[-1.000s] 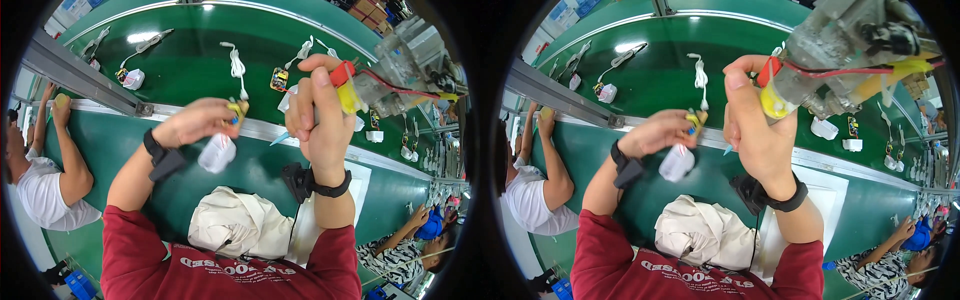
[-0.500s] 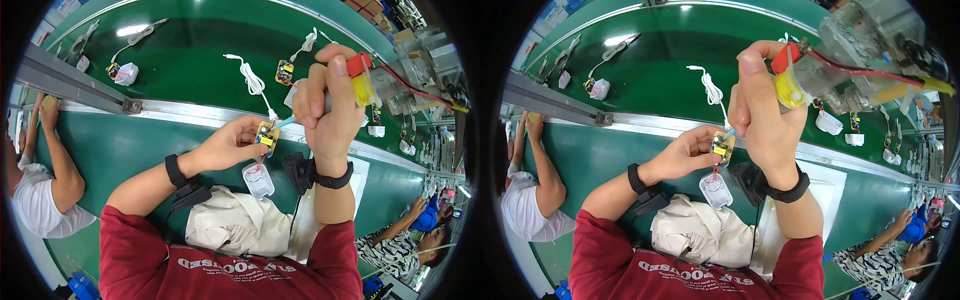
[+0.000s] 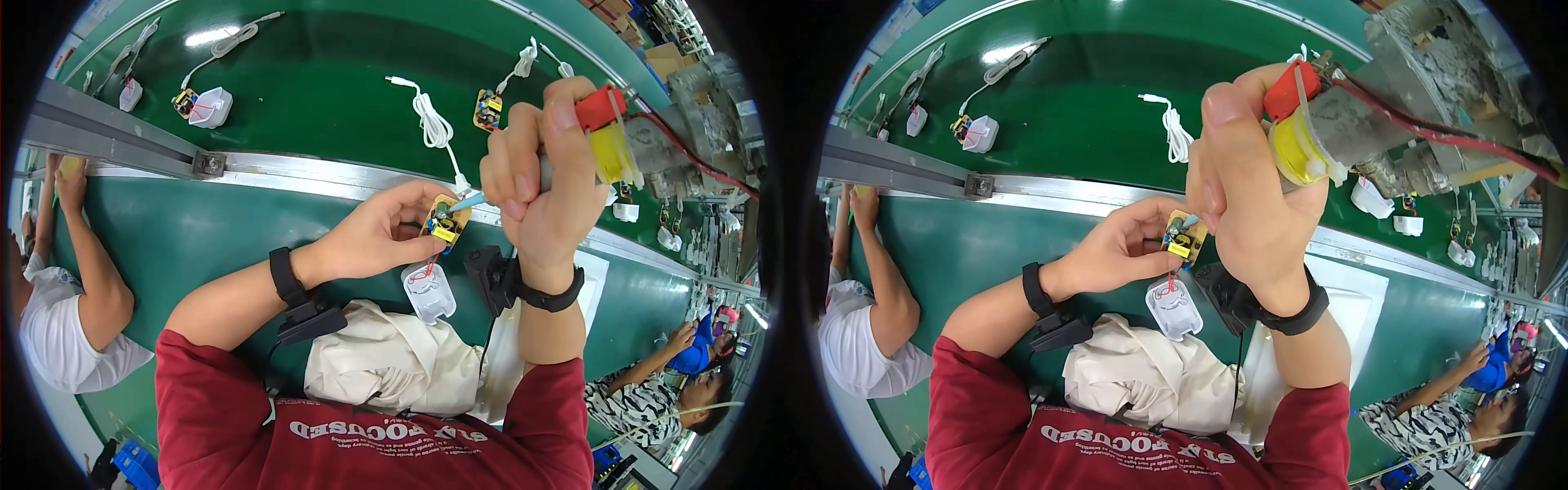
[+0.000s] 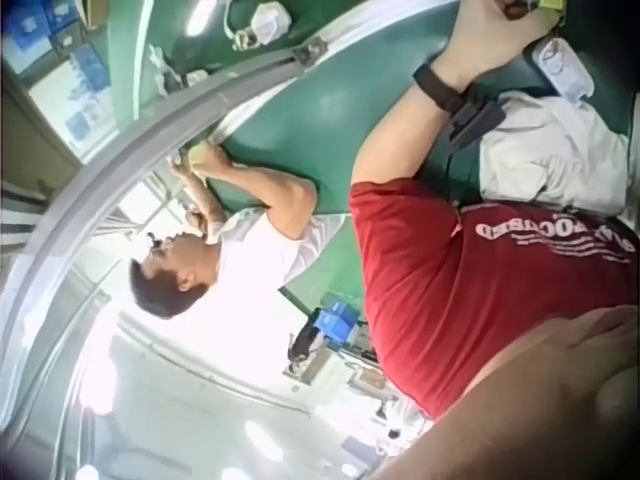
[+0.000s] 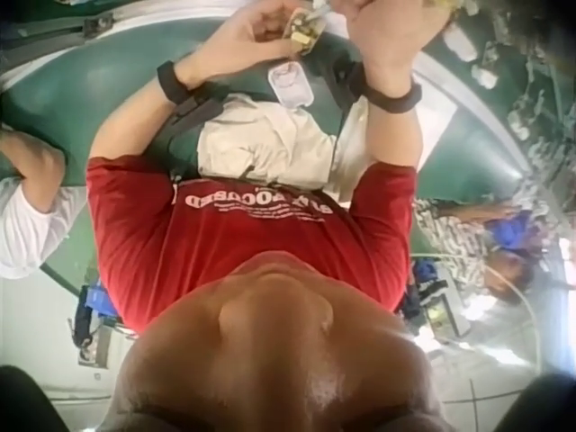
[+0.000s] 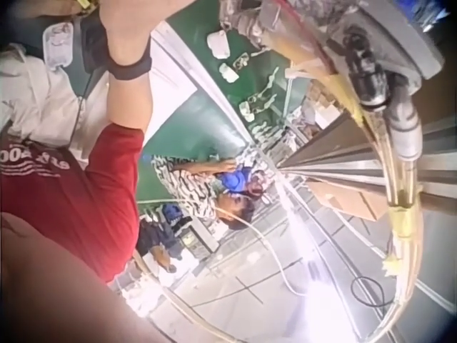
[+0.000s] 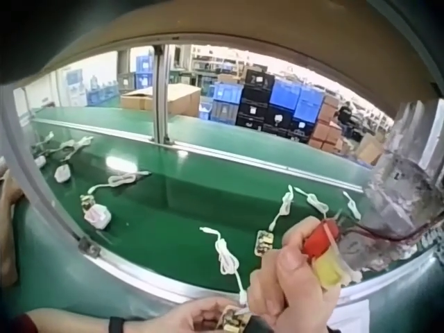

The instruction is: Assemble small electronic circuit boards with wires and housings on a production line.

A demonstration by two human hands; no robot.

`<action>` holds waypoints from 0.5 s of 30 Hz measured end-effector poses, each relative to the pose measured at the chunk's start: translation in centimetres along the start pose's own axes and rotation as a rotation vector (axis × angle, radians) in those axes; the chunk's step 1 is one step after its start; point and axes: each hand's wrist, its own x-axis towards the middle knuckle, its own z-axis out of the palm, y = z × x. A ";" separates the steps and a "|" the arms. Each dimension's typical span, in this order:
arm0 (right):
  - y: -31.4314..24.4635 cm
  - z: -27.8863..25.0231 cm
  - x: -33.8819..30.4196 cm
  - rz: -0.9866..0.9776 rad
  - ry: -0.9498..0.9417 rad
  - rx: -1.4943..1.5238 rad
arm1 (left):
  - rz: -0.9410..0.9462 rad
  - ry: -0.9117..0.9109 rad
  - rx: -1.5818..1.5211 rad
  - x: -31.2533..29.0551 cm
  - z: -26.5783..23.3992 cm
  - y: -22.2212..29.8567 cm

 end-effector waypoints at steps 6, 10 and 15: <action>0.0 -0.1 -0.2 -0.028 -0.025 0.016 | -0.001 -0.014 -0.005 -0.1 0.3 0.5; -0.4 -0.1 -0.4 -0.046 -0.026 0.042 | -0.001 -0.011 0.003 -0.3 0.8 0.8; -0.6 0.0 -0.2 -0.075 -0.028 0.025 | -0.048 -0.064 0.048 -0.6 0.5 1.2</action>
